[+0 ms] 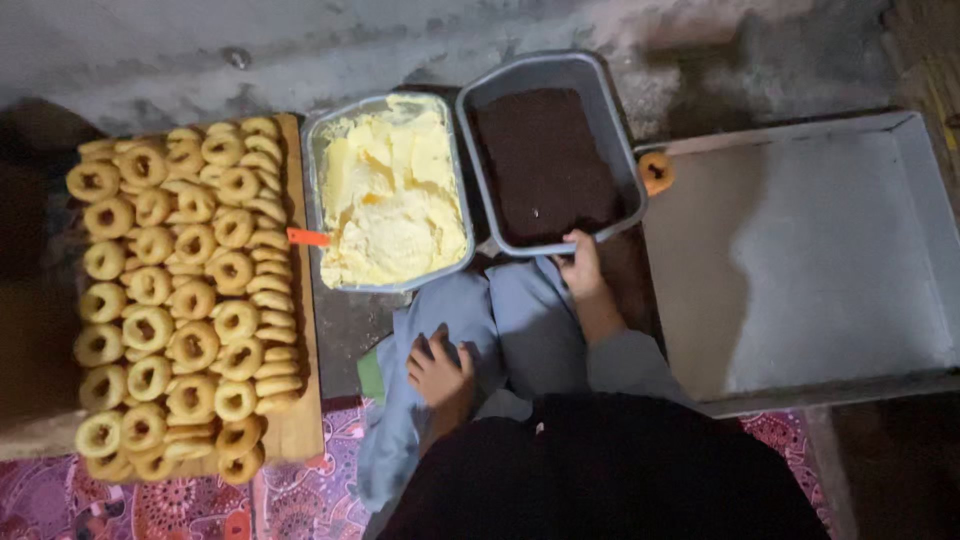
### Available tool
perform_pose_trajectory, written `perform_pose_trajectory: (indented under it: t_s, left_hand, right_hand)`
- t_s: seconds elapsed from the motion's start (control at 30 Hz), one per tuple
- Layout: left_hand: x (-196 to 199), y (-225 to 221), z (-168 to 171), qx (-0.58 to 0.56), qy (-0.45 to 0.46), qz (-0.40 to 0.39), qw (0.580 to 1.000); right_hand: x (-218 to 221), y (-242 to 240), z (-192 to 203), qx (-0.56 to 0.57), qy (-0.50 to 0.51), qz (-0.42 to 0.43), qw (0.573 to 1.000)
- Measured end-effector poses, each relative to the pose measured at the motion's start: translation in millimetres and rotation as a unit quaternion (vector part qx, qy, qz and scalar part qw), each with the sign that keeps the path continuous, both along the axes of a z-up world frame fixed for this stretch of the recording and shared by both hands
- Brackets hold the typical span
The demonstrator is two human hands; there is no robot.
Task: The person picks donuts from a wooden board, fills them with a yellow cream using a spatula, and then rolls them in a dark granular topping. The finished donuts are placed on a metal tray.
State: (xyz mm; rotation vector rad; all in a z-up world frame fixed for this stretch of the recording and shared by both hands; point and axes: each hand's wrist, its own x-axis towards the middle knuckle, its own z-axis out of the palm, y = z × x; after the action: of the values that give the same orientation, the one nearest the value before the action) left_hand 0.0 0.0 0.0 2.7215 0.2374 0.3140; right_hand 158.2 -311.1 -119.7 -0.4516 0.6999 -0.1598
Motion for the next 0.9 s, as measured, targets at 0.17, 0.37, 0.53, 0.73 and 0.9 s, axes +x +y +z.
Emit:
perform_pose_trajectory:
  t_s: [0.17,0.37,0.53,0.73,0.9]
  left_hand:
    - [0.7,5.9,7.5,-0.02,0.0,-0.014,1.0]
    - [-0.3,3.6,15.0,-0.041,0.015,-0.011,0.999]
    - [-0.6,2.2,15.6,-0.037,0.028,-0.001,0.999]
    - [2.9,0.5,15.2,-0.037,0.04,0.003,0.999]
    - [1.5,2.1,11.4,-0.039,0.04,0.004,0.998]
  right_hand:
    - [-18.1,0.0,-2.8,-0.073,0.049,0.024,0.996]
    - [-45.0,1.7,-2.7,-0.1,0.072,0.103,0.987]
    - [-1.9,17.2,0.0,-0.021,0.014,-0.057,0.998]
    - [-36.6,5.2,-3.9,-0.019,0.033,0.011,0.999]
    - [-4.3,11.8,-6.3,-0.012,0.02,-0.054,0.998]
